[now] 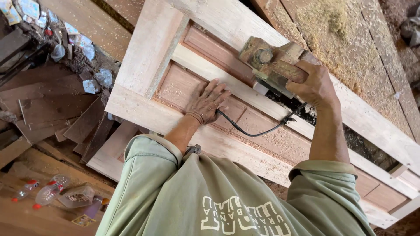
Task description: Planing wooden door frames using manual and electric planers
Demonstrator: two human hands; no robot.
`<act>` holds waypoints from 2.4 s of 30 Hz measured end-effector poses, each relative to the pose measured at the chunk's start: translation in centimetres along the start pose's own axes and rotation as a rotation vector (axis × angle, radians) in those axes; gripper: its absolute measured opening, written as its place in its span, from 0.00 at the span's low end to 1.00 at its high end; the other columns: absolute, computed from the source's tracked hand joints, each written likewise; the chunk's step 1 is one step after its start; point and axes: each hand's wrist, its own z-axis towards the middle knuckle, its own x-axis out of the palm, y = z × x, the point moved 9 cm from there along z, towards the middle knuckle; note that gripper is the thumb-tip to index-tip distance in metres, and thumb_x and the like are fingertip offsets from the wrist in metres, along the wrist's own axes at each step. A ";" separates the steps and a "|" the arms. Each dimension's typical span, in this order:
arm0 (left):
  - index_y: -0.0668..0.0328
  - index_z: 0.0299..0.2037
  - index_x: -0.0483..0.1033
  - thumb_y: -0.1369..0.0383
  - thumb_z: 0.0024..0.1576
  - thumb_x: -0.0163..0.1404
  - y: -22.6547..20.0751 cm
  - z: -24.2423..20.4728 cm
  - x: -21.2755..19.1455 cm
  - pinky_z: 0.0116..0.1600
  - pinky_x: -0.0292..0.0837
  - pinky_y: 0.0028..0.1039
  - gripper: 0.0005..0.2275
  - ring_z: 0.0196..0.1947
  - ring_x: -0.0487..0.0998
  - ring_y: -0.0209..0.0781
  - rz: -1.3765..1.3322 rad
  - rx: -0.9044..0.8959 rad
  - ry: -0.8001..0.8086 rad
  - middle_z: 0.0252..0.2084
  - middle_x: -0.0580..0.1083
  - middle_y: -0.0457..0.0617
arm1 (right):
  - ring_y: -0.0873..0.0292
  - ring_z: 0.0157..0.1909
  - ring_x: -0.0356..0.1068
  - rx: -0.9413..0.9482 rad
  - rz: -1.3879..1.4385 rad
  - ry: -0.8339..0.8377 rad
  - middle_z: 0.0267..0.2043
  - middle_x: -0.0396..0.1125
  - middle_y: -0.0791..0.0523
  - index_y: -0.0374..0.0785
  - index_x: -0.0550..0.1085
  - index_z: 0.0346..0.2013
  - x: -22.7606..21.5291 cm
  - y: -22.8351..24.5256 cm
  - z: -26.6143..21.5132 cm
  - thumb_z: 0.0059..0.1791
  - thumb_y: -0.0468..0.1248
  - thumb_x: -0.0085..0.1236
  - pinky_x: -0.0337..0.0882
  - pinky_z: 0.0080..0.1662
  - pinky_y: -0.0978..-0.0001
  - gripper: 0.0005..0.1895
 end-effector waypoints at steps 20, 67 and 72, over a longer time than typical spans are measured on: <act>0.51 0.72 0.61 0.50 0.68 0.35 -0.4 0.1 -0.3 0.78 0.39 0.56 0.25 0.79 0.46 0.56 -0.254 0.054 0.037 0.77 0.55 0.52 | 0.59 0.28 0.65 -0.175 -0.005 0.142 0.28 0.63 0.57 0.32 0.71 0.42 4.7 19.7 8.5 0.48 0.34 0.55 0.72 0.28 0.62 0.10; 0.40 0.71 0.61 0.38 0.62 0.36 -0.8 0.4 -1.4 0.73 0.45 0.53 0.31 0.76 0.47 0.51 0.098 0.045 0.030 0.76 0.55 0.45 | 0.58 0.28 0.60 0.303 0.069 0.006 0.32 0.62 0.54 0.32 0.74 0.50 -5.1 -12.1 -11.5 0.47 0.30 0.62 0.66 0.30 0.66 0.17; 0.34 0.74 0.55 0.36 0.60 0.37 -0.2 0.9 -0.8 0.75 0.40 0.52 0.33 0.78 0.41 0.50 0.130 -0.001 0.176 0.78 0.49 0.43 | 0.52 0.36 0.70 0.249 0.176 0.032 0.43 0.72 0.47 0.23 0.72 0.58 -5.0 -7.4 -7.0 0.43 0.27 0.62 0.72 0.34 0.65 0.28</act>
